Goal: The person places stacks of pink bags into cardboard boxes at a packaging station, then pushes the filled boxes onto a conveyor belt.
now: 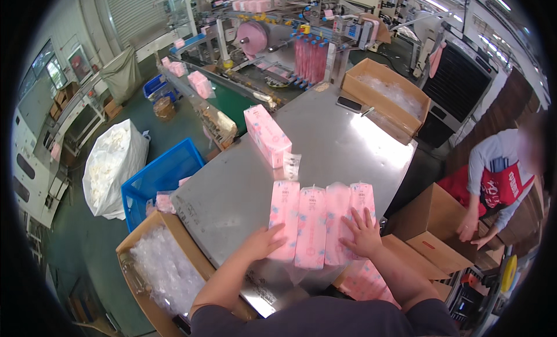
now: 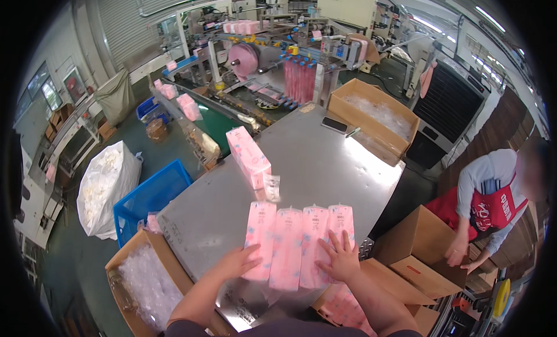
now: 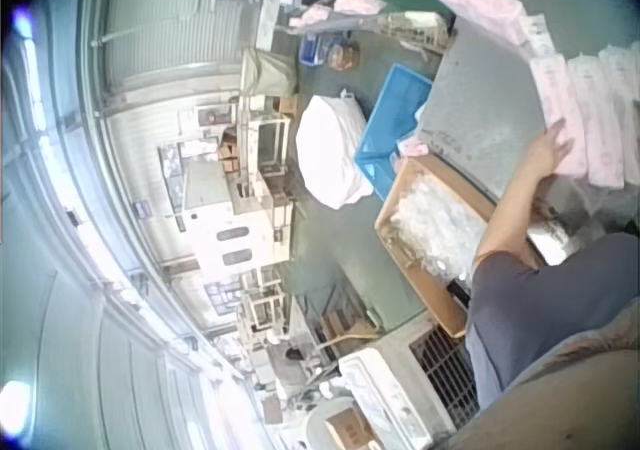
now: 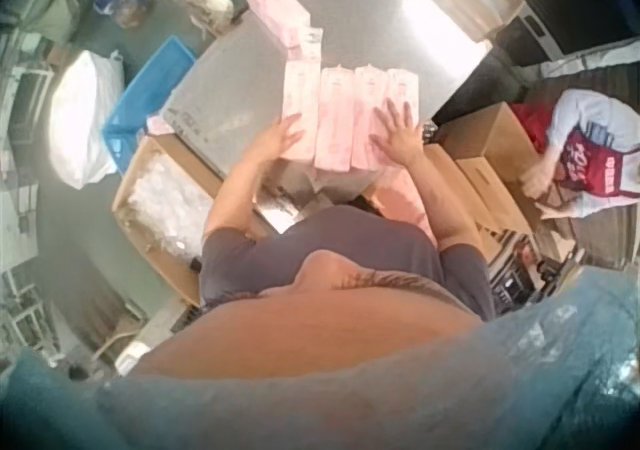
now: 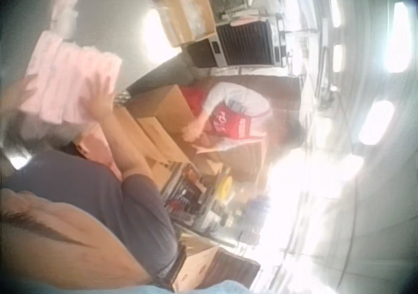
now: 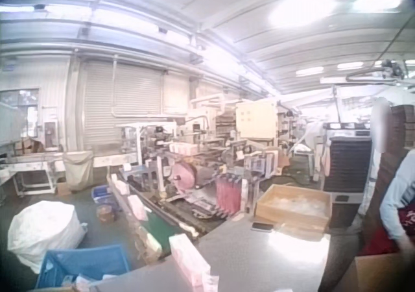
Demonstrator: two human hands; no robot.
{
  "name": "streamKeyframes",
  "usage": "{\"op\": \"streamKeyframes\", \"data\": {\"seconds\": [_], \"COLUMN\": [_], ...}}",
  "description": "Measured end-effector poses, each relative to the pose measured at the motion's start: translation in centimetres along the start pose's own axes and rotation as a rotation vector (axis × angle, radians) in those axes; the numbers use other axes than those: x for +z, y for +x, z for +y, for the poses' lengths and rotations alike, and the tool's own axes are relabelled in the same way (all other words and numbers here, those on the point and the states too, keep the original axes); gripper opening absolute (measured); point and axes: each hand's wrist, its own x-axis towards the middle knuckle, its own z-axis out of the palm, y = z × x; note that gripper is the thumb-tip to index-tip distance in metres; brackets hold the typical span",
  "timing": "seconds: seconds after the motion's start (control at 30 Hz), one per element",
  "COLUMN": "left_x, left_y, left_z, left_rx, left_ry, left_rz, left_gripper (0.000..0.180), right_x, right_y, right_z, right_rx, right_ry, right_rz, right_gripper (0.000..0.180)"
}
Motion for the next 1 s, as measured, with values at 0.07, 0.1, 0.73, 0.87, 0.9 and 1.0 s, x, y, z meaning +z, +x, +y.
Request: {"op": "streamKeyframes", "data": {"seconds": [0.07, 0.1, 0.73, 0.87, 0.9, 1.0], "left_x": [-0.1, -2.7, -3.7, -0.4, -0.9, 1.1], "left_y": [2.7, 5.0, 0.0, 0.6, 2.3, 6.3], "left_z": [-3.0, 0.0, -6.1, -9.2, -8.4, -5.0], "left_rx": [0.074, -0.019, 0.347, -0.115, -0.232, -0.394], "left_ry": [0.037, 0.099, 0.042, -0.918, -1.301, -1.873], "left_rz": [-0.013, 0.039, 0.088, 0.350, 0.418, -0.074], "left_gripper": [0.058, 0.059, 0.040, 0.057, 0.061, 0.066], "right_x": [-0.3, -0.1, 5.8, 7.3, 9.1, 13.7], "right_y": [0.2, 0.1, 0.0, 0.5, 0.8, 1.5], "right_z": [-0.1, 0.0, 6.2, 7.2, 7.7, 9.1], "right_rx": [0.010, 0.027, 0.494, 0.440, 0.377, 0.272], "right_ry": [0.015, 0.016, 1.849, 2.199, 2.366, 2.618], "right_rz": [-0.002, -0.012, -0.001, -0.080, -0.137, -0.239], "right_gripper": [0.073, 0.073, 0.068, 0.066, 0.064, 0.058]}}
